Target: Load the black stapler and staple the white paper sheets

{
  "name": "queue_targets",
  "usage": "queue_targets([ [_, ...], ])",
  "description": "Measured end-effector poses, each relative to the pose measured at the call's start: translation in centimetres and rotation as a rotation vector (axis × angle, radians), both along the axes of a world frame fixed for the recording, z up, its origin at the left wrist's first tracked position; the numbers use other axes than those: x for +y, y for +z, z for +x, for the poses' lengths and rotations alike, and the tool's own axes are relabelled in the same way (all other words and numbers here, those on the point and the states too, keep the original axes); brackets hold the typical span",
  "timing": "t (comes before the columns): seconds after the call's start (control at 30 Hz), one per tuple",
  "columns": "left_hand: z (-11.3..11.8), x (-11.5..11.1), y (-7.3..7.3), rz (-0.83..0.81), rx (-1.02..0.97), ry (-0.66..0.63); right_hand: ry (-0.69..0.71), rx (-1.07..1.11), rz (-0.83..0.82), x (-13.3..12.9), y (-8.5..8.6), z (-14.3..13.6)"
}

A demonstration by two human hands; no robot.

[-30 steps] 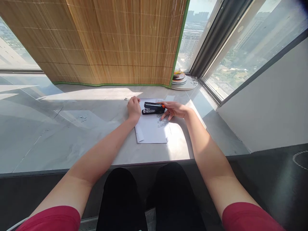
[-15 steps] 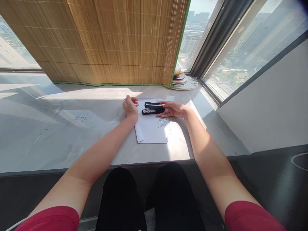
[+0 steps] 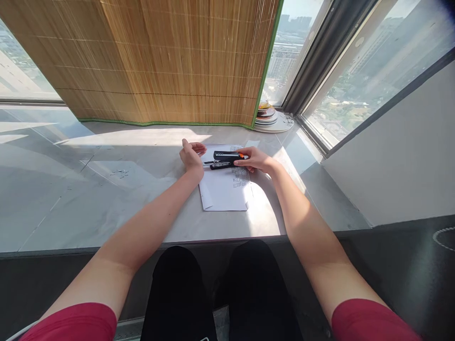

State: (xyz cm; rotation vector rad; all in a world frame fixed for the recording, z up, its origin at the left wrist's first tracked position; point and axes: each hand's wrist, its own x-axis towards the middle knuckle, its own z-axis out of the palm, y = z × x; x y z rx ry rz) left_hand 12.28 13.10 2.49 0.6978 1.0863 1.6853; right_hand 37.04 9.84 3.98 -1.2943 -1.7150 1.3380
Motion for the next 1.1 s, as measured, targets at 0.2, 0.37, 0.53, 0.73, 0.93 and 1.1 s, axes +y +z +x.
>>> queue_targets([
  [0.2,0.2,-0.3,0.3,0.100,0.004,0.002,-0.082,0.008,0.386,0.7,-0.6,-1.0],
  [0.37,0.6,0.2,0.0,0.054,-0.137,-0.131,-0.311,-0.054,0.706,-0.1,0.2,-1.6],
  [0.53,0.8,0.7,-0.3,-0.066,-0.197,-0.271,-0.291,-0.202,0.785,-0.3,0.1,-1.9],
  [0.73,0.8,0.7,-0.3,-0.064,-0.227,-0.330,-0.334,-0.352,0.907,0.6,-0.6,-1.4],
  [0.93,0.8,0.4,0.0,-0.035,-0.234,-0.360,-0.351,-0.427,0.940,0.8,-1.0,-1.0],
  [1.1,0.8,0.2,-0.1,0.000,-0.182,-0.354,-0.394,-0.450,1.003,0.8,-1.0,-0.9],
])
